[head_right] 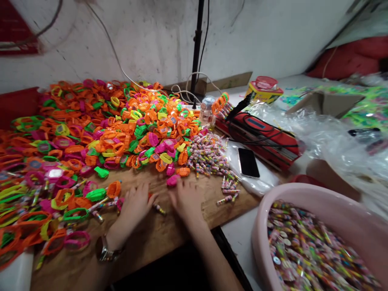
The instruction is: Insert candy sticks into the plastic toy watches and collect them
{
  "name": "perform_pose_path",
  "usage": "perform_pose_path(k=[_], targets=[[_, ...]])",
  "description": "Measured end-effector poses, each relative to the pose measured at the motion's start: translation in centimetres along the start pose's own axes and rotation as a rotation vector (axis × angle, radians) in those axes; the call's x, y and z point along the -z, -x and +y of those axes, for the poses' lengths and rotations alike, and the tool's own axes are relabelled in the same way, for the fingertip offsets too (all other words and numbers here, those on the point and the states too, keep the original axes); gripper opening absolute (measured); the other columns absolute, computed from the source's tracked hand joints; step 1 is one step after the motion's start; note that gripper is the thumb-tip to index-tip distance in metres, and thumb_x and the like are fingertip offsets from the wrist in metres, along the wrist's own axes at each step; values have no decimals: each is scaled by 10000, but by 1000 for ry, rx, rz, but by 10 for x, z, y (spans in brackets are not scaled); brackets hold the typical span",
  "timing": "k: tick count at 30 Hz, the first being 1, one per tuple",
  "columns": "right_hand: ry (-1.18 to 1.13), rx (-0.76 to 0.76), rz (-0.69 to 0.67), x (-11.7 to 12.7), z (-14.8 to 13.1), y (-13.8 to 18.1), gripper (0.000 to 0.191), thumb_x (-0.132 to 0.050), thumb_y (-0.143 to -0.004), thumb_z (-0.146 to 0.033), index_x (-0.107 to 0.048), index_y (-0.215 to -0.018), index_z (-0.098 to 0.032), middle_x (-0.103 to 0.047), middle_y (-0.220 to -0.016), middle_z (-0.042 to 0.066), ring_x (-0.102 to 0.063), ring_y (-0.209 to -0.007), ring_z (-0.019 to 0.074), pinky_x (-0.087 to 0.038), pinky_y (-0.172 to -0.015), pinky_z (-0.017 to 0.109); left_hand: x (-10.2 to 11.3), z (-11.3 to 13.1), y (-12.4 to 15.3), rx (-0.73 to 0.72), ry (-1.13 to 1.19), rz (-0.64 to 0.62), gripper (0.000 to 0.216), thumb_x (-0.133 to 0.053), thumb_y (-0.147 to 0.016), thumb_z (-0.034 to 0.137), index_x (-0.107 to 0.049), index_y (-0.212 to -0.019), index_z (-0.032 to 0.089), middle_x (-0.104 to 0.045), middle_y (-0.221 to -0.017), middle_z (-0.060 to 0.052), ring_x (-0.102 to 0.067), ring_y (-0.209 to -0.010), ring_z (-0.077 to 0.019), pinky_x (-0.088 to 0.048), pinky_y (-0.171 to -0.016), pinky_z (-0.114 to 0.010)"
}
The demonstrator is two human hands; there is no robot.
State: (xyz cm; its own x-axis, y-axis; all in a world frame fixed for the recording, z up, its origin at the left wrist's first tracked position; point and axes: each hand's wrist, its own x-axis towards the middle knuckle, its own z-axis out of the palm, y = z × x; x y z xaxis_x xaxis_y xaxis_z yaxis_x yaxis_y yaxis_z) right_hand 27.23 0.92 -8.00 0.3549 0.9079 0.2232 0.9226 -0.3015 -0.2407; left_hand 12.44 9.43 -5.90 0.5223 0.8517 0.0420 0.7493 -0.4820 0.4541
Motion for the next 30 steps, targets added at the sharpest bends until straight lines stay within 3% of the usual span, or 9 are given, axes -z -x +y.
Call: perform_pose_path(k=[3, 7, 10, 13, 18, 22, 25, 30], targets=[[-9, -191, 35, -4, 35, -27, 364, -420, -941, -222, -529, -1265, -98, -608, -1030, 196, -573, -916, 284, -415, -759, 369, -14, 22, -22, -35, 64, 58, 244, -559, -874, 317, -604, -1049, 153, -595, -1151, -178, -497, -1108, -347, -365, -971, -526], [-102, -227, 103, -18, 55, -48, 319, -389, -885, -101, -583, -1136, -69, -626, -989, 203, -589, -912, 275, -446, -777, 366, -35, 41, -39, -91, 261, 72, 102, -587, -848, 251, -647, -880, 174, -626, -1037, -124, -537, -1050, -298, -402, -960, -487], [-243, -218, 176, -18, 55, -45, 401, -328, -837, -40, -547, -1172, -67, -629, -1071, 204, -599, -989, 250, -463, -848, 363, -42, 39, -39, -106, 464, 63, 72, -593, -833, 228, -625, -800, 173, -625, -1051, -103, -580, -1022, -253, -450, -934, -434], [-420, -171, 215, -6, 48, -29, 452, -301, -822, -59, -509, -1224, -77, -622, -1135, 187, -607, -1019, 219, -479, -883, 353, -38, 31, -32, -83, 676, 29, 127, -616, -824, 299, -589, -816, 175, -646, -1012, -86, -627, -964, -218, -503, -872, -374], [-691, -51, 181, 24, 21, -4, 292, -361, -939, -253, -582, -1112, -171, -681, -1037, 93, -643, -953, 182, -516, -831, 310, -15, 29, -15, -11, 939, -11, 402, -677, -774, 398, -510, -1083, 203, -667, -1098, -86, -658, -1010, -214, -526, -882, -361], [-863, -35, 199, 37, 4, 4, 234, -482, -945, -343, -590, -1074, -181, -695, -963, 77, -658, -824, 177, -528, -704, 283, 2, 32, -4, 66, 1094, -65, 471, -734, -729, 373, -539, -1121, 198, -685, -1099, -85, -664, -1003, -216, -528, -885, -350], [-780, 8, 254, 40, 0, 5, 191, -495, -948, -306, -598, -1040, -174, -687, -894, 68, -636, -747, 172, -510, -647, 278, 7, 32, 0, 125, 1190, -80, 488, -768, -697, 361, -573, -1112, 194, -697, -1066, -73, -666, -970, -206, -528, -873, -333], [-459, 175, 374, 37, -1, 10, 213, -449, -975, -235, -572, -1124, -145, -670, -940, 102, -622, -860, 209, -497, -737, 325, 5, 33, 4, 84, 1174, -16, 474, -757, -711, 357, -590, -1126, 198, -707, -1058, -69, -669, -973, -206, -526, -894, -341]])
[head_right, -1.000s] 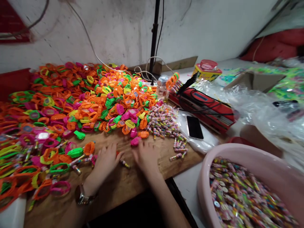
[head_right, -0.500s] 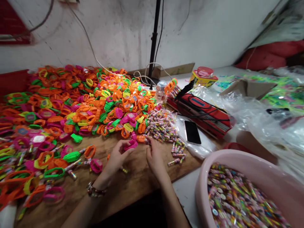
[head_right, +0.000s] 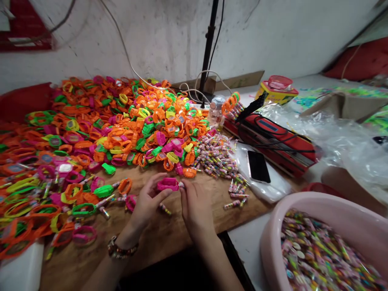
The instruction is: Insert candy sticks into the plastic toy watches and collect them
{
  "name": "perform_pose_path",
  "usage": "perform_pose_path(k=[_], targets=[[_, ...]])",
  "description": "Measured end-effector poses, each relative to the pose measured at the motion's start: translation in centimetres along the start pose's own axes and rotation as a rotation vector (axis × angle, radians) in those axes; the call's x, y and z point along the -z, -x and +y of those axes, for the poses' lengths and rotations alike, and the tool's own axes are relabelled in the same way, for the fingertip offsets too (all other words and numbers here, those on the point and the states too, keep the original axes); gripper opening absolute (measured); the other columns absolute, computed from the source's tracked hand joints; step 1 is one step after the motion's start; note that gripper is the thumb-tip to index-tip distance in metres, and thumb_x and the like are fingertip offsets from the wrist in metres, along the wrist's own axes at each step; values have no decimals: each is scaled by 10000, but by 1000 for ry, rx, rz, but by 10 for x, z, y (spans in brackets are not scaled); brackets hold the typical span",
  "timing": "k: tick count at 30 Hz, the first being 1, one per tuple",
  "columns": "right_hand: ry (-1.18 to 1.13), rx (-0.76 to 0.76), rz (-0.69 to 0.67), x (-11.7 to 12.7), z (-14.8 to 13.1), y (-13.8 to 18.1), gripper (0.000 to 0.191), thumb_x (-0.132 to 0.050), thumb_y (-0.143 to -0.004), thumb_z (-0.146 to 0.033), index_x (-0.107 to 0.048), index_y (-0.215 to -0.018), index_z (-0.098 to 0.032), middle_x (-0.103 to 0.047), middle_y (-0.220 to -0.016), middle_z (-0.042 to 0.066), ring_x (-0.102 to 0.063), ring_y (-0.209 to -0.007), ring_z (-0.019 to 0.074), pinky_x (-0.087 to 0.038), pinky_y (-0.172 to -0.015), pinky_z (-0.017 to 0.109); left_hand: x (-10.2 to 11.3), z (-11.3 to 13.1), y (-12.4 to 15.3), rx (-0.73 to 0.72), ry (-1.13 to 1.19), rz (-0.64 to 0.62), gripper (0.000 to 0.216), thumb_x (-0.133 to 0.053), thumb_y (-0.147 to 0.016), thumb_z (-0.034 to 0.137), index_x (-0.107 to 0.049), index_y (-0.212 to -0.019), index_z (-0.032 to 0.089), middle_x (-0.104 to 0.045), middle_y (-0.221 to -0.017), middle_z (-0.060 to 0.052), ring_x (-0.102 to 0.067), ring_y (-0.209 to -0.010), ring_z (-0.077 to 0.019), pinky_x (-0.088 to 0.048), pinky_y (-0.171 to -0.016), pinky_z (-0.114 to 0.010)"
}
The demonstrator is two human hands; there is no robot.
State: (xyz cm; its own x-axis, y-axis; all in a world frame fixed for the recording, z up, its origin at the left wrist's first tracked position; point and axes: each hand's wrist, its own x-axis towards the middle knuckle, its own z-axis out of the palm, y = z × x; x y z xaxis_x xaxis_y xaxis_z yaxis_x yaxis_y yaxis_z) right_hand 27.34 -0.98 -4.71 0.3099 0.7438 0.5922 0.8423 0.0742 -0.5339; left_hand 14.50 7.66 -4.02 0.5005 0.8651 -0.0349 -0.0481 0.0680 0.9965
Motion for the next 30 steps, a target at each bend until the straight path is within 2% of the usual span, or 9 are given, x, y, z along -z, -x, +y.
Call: perform_pose_path(k=[4, 8, 12, 15, 19, 21, 23, 27, 30], targets=[[325, 153, -41, -2, -4, 5, 282, -465, -971, -249, -541, -1171, -65, -643, -909, 137, -584, -845, 244, -455, -704, 346, -1, 0, 3, -77, -262, -3, 286, -656, -798, 419, -660, -974, 194, -717, -1041, -68, -674, -941, -203, -544, -827, -311], [562, 227, -159, -2, -7, 3, 194, -496, -959, -258, -595, -979, -92, -605, -774, 101, -543, -708, 232, -377, -620, 342, 3, -4, 6, -64, -431, 19, 269, -616, -812, 444, -669, -921, 204, -731, -944, -39, -680, -843, -194, -544, -766, -299], [496, 250, -328, -16, -7, 8, 166, -501, -955, -202, -575, -812, -163, -595, -720, 61, -531, -654, 203, -324, -585, 321, 15, -9, 7, -2, -606, 44, 243, -600, -799, 420, -664, -902, 209, -736, -884, -25, -685, -851, -212, -532, -787, -312], [460, 238, -386, -35, -9, 15, 190, -512, -952, -216, -560, -770, -186, -605, -694, 34, -536, -635, 176, -323, -577, 301, 25, -8, 5, 51, -773, 42, 227, -591, -794, 373, -663, -940, 214, -737, -861, -26, -688, -796, -223, -533, -749, -327], [469, 117, -402, -44, 4, 14, 181, -575, -914, -369, -594, -854, -199, -649, -803, 45, -575, -773, 203, -376, -666, 302, 27, 2, -3, 63, -1025, 36, 322, -590, -794, 261, -637, -1096, 159, -718, -949, -112, -659, -906, -298, -500, -844, -437], [510, -4, -370, -37, 24, 6, 279, -601, -883, -410, -603, -1030, -173, -660, -940, 97, -572, -886, 252, -397, -741, 340, 21, 9, -10, 39, -1144, 26, 302, -609, -777, 203, -651, -1057, 99, -690, -971, -182, -603, -1010, -375, -449, -894, -531], [566, -163, -313, -26, 51, -3, 339, -565, -895, -309, -565, -1160, -99, -639, -1017, 174, -557, -932, 293, -399, -774, 383, 7, 14, -20, -10, -1232, 9, 261, -638, -767, 188, -665, -999, 71, -650, -1028, -233, -528, -1092, -428, -392, -924, -594], [574, -368, -243, -18, 94, -14, 206, -436, -887, -110, -609, -991, -68, -618, -970, 217, -549, -899, 294, -404, -763, 395, -34, 7, -52, -152, -1257, -74, 312, -598, -847, 220, -622, -1145, 129, -577, -1216, -195, -465, -1170, -365, -363, -986, -535], [483, -395, -216, -22, 105, -13, 165, -433, -884, -125, -597, -875, -111, -618, -926, 194, -547, -909, 287, -418, -789, 393, -56, -9, -71, -208, -1194, -143, 209, -574, -859, 163, -654, -1052, 147, -616, -1150, -155, -493, -1143, -318, -385, -988, -483]])
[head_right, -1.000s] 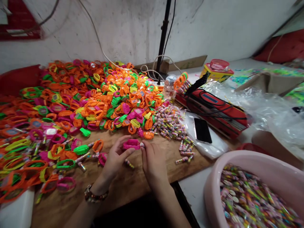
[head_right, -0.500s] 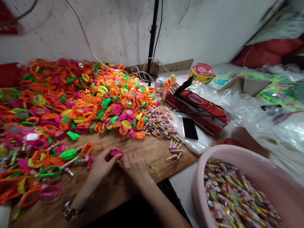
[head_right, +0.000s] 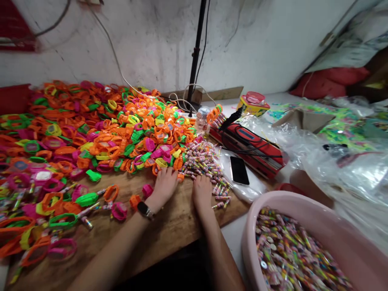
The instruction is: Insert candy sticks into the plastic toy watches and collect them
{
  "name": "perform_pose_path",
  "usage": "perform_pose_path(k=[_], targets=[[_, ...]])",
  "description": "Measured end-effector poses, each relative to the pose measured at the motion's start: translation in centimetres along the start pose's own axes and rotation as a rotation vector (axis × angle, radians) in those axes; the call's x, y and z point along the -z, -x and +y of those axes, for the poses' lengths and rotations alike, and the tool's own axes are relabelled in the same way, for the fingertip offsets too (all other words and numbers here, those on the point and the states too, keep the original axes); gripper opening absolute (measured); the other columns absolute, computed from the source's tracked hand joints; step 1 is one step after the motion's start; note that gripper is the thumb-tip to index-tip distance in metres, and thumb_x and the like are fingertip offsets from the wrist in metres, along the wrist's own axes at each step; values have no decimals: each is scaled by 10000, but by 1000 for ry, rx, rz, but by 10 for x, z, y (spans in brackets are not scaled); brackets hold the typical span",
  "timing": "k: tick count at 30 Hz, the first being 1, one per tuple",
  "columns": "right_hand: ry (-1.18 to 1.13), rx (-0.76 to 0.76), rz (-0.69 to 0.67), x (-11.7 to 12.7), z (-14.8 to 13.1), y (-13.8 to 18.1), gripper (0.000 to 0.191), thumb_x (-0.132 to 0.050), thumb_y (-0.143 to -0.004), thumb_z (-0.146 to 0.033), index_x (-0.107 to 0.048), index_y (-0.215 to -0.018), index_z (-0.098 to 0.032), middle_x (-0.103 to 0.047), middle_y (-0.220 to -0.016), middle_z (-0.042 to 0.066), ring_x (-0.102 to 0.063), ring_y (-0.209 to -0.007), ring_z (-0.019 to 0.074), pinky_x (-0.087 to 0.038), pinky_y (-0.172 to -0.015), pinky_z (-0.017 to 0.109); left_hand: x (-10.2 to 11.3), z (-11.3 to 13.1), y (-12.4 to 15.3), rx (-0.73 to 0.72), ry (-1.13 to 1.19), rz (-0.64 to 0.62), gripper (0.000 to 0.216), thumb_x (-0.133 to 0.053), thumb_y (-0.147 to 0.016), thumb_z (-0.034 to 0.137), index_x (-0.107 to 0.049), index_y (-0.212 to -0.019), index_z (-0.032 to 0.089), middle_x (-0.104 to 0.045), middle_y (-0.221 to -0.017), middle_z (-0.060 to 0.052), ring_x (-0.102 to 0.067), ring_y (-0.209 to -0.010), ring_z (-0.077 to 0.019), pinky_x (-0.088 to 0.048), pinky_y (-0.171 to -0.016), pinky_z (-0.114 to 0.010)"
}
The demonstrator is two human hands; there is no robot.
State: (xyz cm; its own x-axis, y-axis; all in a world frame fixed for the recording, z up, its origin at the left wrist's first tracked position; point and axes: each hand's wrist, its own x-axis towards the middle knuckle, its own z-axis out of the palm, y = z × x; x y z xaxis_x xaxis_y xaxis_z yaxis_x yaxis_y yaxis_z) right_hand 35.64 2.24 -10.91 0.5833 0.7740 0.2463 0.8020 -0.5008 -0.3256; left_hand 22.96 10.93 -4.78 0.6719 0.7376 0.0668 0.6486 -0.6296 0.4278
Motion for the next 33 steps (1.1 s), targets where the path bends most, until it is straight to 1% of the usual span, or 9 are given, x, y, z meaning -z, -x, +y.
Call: perform_pose_path(k=[4, 8, 10, 13, 15, 20, 26, 30, 33], targets=[[-224, 36, 12, 3, 3, 8, 201, -379, -913, -169, -560, -990, -130, -631, -886, 143, -586, -836, 251, -471, -755, 375, -13, -7, 4, -76, 157, 1, 87, -632, -825, 150, -661, -907, 150, -630, -1126, -121, -523, -1120, -283, -415, -985, -443], [-493, 163, -12, 24, -4, 25, 311, -334, -972, -255, -458, -1237, -149, -652, -911, 80, -637, -796, 183, -523, -732, 315, -4, -21, 29, -146, 365, -33, 91, -651, -839, 253, -638, -814, 166, -652, -969, -47, -614, -915, -186, -502, -844, -312], [-588, 243, -30, 36, -14, 33, 296, -336, -981, -273, -492, -1213, -176, -660, -979, 79, -644, -853, 168, -528, -766, 303, 3, -25, 39, -175, 444, -46, 142, -619, -867, 306, -649, -834, 171, -640, -950, -41, -621, -889, -176, -508, -825, -298], [-659, 324, -26, 48, -28, 40, 250, -373, -967, -259, -555, -1122, -190, -656, -1045, 87, -631, -934, 179, -521, -800, 312, 11, -28, 50, -220, 525, -50, 197, -529, -919, 318, -664, -979, 189, -612, -1040, -58, -602, -990, -185, -483, -902, -312], [-675, 338, -2, 51, -33, 42, 258, -378, -956, -229, -557, -1134, -174, -653, -1025, 95, -624, -934, 189, -513, -808, 326, 16, -28, 56, -231, 555, -42, 237, -467, -943, 304, -649, -1047, 192, -591, -1067, -69, -583, -1024, -190, -465, -937, -325], [-542, 392, 24, 47, -35, 48, 386, -378, -928, -168, -524, -1282, -121, -619, -885, 91, -597, -835, 208, -507, -749, 337, 23, -28, 65, -205, 572, -24, 241, -419, -955, 285, -636, -987, 186, -556, -1039, -70, -560, -1004, -194, -454, -945, -340], [-490, 362, 46, 43, -44, 58, 408, -349, -923, -165, -530, -1286, -127, -643, -941, 117, -603, -886, 223, -518, -790, 369, 27, -29, 69, -206, 546, -21, 241, -408, -958, 296, -612, -951, 169, -532, -1024, -80, -533, -993, -206, -446, -947, -375], [-467, 343, 25, 44, -47, 60, 405, -336, -936, -197, -520, -1289, -121, -649, -964, 126, -614, -891, 224, -525, -781, 367, 24, -29, 70, -207, 524, -24, 233, -404, -958, 295, -607, -957, 181, -529, -1041, -83, -522, -1007, -212, -438, -955, -392], [-398, 371, 0, 44, -45, 61, 397, -407, -937, -293, -530, -1256, -91, -653, -943, 135, -622, -850, 240, -528, -739, 371, 21, -30, 70, -204, 513, -32, 239, -396, -955, 291, -605, -969, 175, -522, -1032, -87, -521, -997, -218, -441, -948, -403]])
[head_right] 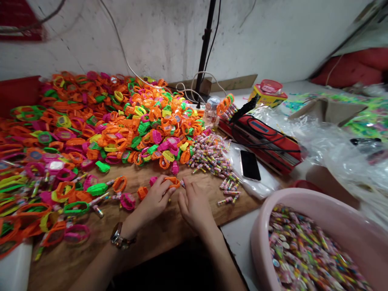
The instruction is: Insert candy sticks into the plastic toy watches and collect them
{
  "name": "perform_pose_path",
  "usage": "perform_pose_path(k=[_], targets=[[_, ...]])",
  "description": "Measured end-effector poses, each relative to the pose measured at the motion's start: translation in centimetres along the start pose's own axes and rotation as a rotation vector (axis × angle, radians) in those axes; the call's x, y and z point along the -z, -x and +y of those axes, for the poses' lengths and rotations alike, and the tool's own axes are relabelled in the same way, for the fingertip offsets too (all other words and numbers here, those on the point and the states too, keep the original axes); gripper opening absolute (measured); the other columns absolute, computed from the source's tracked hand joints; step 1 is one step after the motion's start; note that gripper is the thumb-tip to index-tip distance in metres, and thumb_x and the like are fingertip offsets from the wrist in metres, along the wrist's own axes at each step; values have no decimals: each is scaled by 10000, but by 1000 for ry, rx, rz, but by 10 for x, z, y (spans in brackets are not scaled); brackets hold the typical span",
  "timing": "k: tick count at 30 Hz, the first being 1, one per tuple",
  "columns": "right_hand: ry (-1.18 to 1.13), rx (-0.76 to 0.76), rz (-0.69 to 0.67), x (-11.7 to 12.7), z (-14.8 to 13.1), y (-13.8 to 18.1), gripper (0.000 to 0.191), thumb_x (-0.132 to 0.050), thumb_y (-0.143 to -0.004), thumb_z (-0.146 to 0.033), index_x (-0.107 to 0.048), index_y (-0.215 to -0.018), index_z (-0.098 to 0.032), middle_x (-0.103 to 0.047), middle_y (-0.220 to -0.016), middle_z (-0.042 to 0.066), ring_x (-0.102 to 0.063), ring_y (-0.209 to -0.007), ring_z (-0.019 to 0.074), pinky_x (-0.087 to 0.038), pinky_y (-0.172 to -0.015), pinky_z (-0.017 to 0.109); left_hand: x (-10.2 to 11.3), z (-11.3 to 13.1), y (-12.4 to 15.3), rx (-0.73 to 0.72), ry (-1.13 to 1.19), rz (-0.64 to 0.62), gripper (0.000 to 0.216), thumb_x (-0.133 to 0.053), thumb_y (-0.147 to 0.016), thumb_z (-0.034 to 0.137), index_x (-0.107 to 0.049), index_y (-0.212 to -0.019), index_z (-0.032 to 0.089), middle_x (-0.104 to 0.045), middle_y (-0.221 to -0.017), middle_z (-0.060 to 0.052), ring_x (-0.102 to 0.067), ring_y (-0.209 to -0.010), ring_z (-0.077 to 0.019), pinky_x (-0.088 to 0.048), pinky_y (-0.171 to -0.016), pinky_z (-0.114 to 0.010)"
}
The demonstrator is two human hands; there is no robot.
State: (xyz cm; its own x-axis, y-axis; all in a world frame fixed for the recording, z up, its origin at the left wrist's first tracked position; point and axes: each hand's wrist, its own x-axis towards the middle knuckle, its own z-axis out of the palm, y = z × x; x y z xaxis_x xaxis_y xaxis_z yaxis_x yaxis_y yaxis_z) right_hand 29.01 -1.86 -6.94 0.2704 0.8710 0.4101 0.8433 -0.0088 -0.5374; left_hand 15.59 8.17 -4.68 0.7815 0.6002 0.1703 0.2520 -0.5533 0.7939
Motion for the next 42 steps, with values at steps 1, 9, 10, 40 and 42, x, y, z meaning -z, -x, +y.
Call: perform_pose_path(k=[1, 9, 10, 40, 42], targets=[[19, 11, -6, -1, 1, 0, 389, -432, -934, -318, -545, -1227, -90, -657, -924, 132, -626, -826, 240, -526, -720, 365, -1, -1, 0, 5, -1, -4, 242, -393, -955, 292, -604, -959, 174, -520, -1019, -86, -523, -983, -218, -446, -938, -403], [125, 9, 39, -7, 3, 0, 327, -408, -970, -297, -545, -1197, -106, -670, -916, 125, -644, -790, 232, -480, -676, 326, -2, 1, -1, 49, 15, -22, 220, -394, -950, 286, -583, -893, 187, -522, -991, -69, -536, -964, -208, -457, -923, -383], [187, 13, 24, -5, 0, -1, 328, -435, -962, -304, -544, -1197, -103, -669, -904, 119, -642, -767, 232, -464, -657, 319, -3, 1, -1, 55, 20, -24, 217, -396, -948, 286, -581, -892, 188, -523, -988, -66, -538, -959, -205, -459, -919, -375], [434, 237, -305, -34, -3, 0, 218, -531, -893, -231, -614, -710, -149, -646, -566, 59, -613, -536, 197, -352, -770, 348, 5, -15, 16, 211, -221, -197, 239, -364, -934, 282, -443, -719, 215, -560, -844, -40, -538, -806, -193, -462, -771, -341], [414, 210, -317, -38, -6, 3, 208, -519, -896, -213, -612, -719, -154, -648, -577, 50, -614, -548, 191, -352, -780, 343, 7, -13, 14, 228, -276, -244, 221, -369, -933, 268, -476, -748, 210, -582, -873, -51, -560, -834, -197, -468, -798, -341]])
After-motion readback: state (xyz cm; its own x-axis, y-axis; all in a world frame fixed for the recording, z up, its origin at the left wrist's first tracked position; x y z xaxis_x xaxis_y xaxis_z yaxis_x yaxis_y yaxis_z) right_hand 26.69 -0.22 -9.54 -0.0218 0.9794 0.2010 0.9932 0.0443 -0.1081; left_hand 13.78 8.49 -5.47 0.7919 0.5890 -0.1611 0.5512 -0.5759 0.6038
